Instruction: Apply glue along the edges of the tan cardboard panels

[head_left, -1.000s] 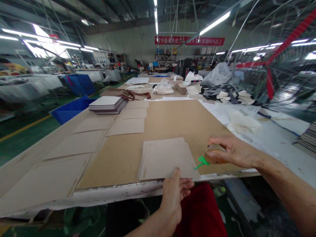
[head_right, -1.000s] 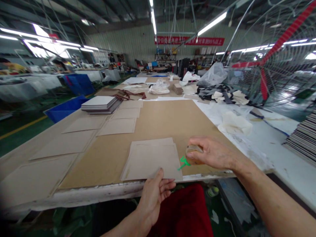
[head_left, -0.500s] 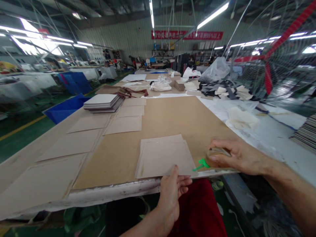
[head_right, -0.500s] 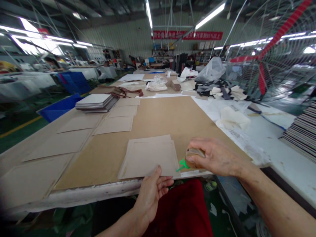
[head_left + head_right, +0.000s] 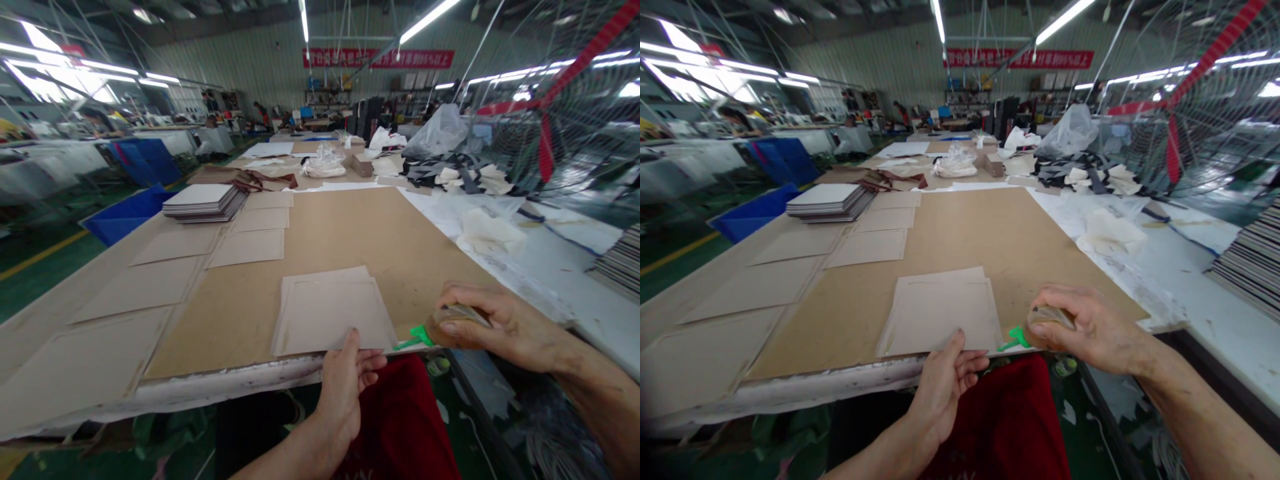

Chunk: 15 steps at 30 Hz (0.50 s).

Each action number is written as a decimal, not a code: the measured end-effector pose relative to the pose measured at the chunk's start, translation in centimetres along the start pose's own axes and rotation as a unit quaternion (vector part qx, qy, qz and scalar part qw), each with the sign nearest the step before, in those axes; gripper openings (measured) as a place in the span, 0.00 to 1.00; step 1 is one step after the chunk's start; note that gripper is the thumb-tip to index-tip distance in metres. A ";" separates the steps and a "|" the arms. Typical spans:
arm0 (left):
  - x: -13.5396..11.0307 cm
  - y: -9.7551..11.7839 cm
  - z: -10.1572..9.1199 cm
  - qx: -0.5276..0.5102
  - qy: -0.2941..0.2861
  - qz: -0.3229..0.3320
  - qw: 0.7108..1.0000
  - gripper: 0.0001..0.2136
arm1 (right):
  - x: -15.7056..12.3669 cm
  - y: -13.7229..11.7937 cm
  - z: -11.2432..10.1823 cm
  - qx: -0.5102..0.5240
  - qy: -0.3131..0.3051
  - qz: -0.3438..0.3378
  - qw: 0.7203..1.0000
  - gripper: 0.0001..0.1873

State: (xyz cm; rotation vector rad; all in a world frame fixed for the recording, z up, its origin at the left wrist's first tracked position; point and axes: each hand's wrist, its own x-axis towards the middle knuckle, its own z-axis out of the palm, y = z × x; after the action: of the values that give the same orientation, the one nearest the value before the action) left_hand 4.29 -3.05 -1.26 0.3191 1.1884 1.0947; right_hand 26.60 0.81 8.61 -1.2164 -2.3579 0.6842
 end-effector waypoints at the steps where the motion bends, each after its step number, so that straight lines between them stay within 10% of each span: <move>1: -0.1 0.1 0.1 0.001 0.002 0.000 1.000 0.16 | 0.1 0.1 0.0 -0.001 0.008 -0.003 1.000 0.12; 12: 0.2 0.0 0.0 0.012 0.002 -0.004 1.000 0.17 | -0.9 0.0 0.0 0.024 -0.030 0.023 0.999 0.16; 15: 0.1 -0.1 0.0 -0.001 0.002 -0.002 1.000 0.17 | -2.8 1.7 0.4 0.077 0.052 0.071 0.993 0.14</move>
State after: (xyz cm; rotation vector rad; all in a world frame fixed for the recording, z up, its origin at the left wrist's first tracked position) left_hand 4.38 -2.99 -1.44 0.3134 1.1918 1.0929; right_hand 28.95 -0.79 6.92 -1.3263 -2.1090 0.8120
